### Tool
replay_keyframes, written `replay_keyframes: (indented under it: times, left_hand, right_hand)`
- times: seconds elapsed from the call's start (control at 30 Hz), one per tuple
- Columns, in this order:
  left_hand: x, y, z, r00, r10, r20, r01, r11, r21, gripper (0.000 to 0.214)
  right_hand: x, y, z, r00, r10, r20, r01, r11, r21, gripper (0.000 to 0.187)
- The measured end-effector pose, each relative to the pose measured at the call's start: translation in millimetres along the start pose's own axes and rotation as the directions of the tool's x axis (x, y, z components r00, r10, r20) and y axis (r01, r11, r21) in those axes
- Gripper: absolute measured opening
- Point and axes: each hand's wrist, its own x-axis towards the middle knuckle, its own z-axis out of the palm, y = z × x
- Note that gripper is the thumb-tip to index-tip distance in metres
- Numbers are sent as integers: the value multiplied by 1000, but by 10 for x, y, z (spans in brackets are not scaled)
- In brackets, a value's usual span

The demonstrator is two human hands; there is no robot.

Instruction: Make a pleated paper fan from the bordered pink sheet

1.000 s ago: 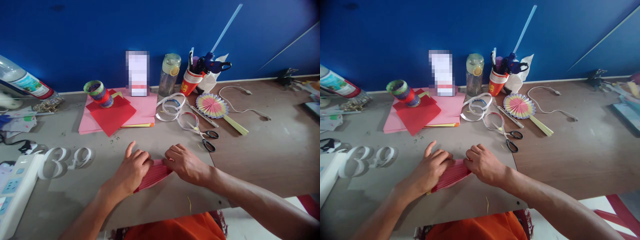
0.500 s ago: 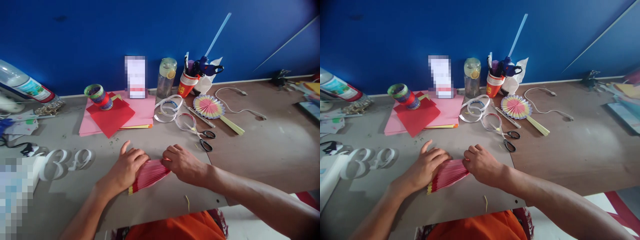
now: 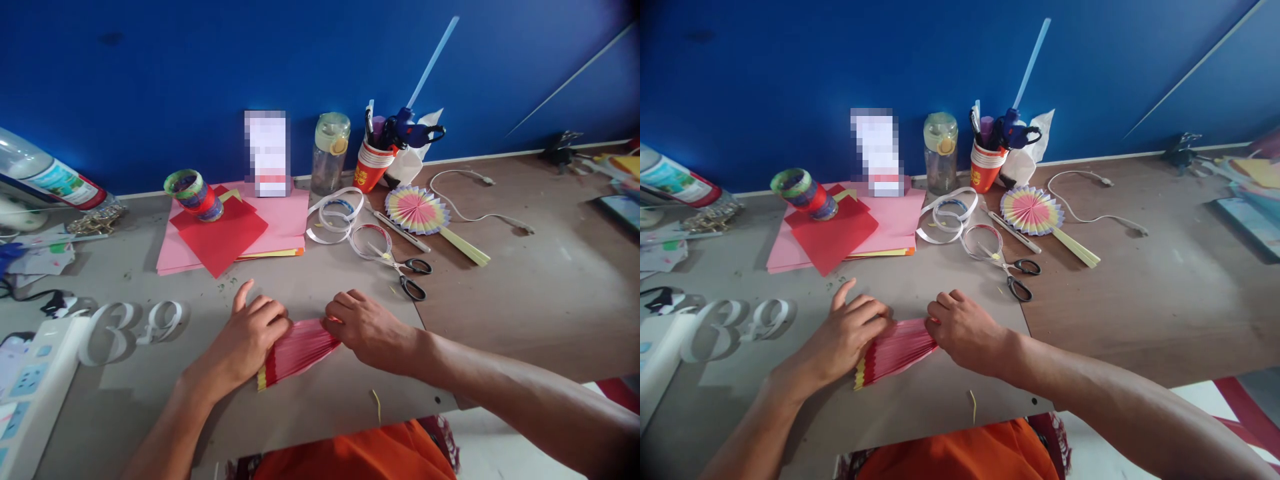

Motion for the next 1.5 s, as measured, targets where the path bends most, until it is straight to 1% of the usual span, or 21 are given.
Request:
replay_keyframes:
  times: [0.2,0.33,0.63,0.77,0.83,0.93,1.0,1.07,1.17,1.23,1.4,1.5]
  left_hand:
    - [11,36,4,999,38,-5,-38,998,53,31]
    - [15,39,32,998,56,10,-57,996,72,29]
    - [30,54,49,999,32,32,-33,999,33,24]
    - [18,27,12,999,21,40,-20,1000,-5,28]
    - [7,2,-10,999,17,32,-16,999,-32,34]
    - [-2,-36,-23,1000,-1,19,2,999,-51,40]
    - [-1,-56,-14,999,-21,33,23,997,-67,40]
    - [2,-70,3,998,-36,50,40,995,-88,36]
    - [4,-83,27,998,-44,54,49,993,-105,29]
    - [4,-86,35,998,-41,46,46,993,-107,27]
    - [0,-81,34,999,-28,40,31,996,-78,28]
    - [-1,-81,34,999,-22,43,25,998,-60,29]
  right_hand:
    - [0,-8,-9,1000,-11,3,11,1000,1,12]
    - [2,-4,-13,1000,-11,7,11,1000,-1,11]
    - [8,2,-37,1000,-6,28,5,1000,14,13]
    - [2,39,-19,999,13,31,-15,997,70,14]
    - [-14,66,8,1000,22,-2,-22,994,111,18]
    - [-48,94,65,995,22,-97,-6,987,163,23]
    - [-68,98,101,989,37,-146,-7,980,200,27]
    - [-80,92,128,983,71,-172,-26,968,249,30]
    - [-89,86,150,974,117,-197,-50,948,315,21]
    - [-94,88,153,970,123,-210,-48,942,331,16]
    - [-111,94,152,968,136,-210,-58,938,341,15]
    - [-122,88,171,957,173,-232,-79,928,365,13]
